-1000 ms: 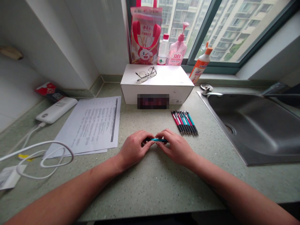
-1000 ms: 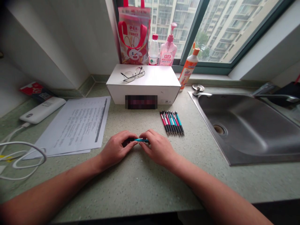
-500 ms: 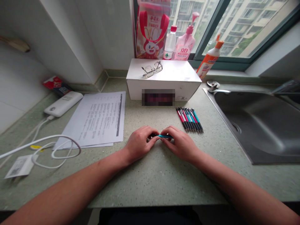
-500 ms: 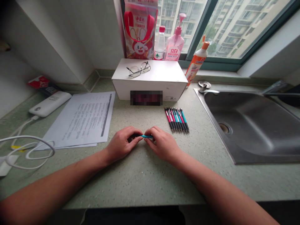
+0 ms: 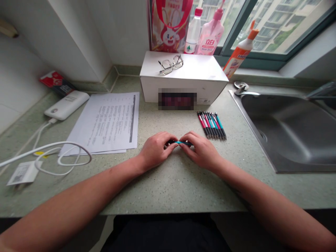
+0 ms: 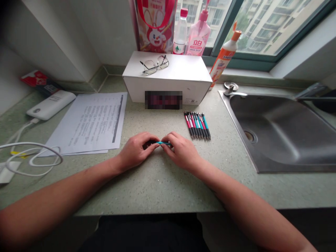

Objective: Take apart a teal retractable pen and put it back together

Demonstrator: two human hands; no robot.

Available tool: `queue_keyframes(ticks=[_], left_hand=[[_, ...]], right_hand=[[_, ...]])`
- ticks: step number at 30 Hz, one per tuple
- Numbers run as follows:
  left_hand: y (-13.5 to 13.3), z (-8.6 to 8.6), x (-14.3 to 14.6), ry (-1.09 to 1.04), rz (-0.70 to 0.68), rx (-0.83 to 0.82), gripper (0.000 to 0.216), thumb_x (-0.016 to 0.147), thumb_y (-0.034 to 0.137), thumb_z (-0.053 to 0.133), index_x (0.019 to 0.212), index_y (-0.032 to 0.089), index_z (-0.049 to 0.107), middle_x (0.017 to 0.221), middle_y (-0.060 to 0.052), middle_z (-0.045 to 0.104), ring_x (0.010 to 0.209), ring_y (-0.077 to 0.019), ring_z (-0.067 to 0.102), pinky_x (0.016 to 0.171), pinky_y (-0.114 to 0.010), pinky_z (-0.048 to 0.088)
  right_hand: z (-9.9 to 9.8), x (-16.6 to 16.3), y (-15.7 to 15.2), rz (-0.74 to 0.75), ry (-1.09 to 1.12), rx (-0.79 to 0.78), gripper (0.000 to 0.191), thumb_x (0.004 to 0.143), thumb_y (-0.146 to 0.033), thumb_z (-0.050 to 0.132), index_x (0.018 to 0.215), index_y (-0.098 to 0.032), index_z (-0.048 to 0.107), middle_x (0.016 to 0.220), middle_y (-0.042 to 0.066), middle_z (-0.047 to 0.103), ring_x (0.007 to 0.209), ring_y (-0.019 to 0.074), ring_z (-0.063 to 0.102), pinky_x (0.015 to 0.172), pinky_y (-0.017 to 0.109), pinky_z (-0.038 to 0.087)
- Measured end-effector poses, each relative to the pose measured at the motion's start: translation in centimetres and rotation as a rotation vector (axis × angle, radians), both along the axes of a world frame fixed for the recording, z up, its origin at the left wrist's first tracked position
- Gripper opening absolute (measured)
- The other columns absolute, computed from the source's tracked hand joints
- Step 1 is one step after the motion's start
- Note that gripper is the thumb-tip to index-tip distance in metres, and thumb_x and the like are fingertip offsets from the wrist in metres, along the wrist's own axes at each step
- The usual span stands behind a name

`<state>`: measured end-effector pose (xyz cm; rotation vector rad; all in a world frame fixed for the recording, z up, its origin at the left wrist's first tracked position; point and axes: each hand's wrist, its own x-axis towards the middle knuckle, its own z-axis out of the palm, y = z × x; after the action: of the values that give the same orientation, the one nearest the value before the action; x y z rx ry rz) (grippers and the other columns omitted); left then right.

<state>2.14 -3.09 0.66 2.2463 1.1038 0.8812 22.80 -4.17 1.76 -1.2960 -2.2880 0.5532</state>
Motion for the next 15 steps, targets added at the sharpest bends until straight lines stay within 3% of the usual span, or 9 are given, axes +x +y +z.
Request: queue_keyframes(ticks=[15], left_hand=[[0.06,-0.12,-0.15,0.004,-0.011,0.009,0.011,0.093,0.025,0.061,0.096,0.016,0.066,0.091,-0.004,0.070,0.082,-0.0169,0.062,0.077,-0.032,0.049]], right_hand=[[-0.06,-0.10,0.03,0.010,0.003,-0.003,0.013,0.098,-0.030,0.051,0.099,-0.021,0.060,0.097,0.006,0.065,0.086,0.0188,0.063,0.076,0.033,0.049]])
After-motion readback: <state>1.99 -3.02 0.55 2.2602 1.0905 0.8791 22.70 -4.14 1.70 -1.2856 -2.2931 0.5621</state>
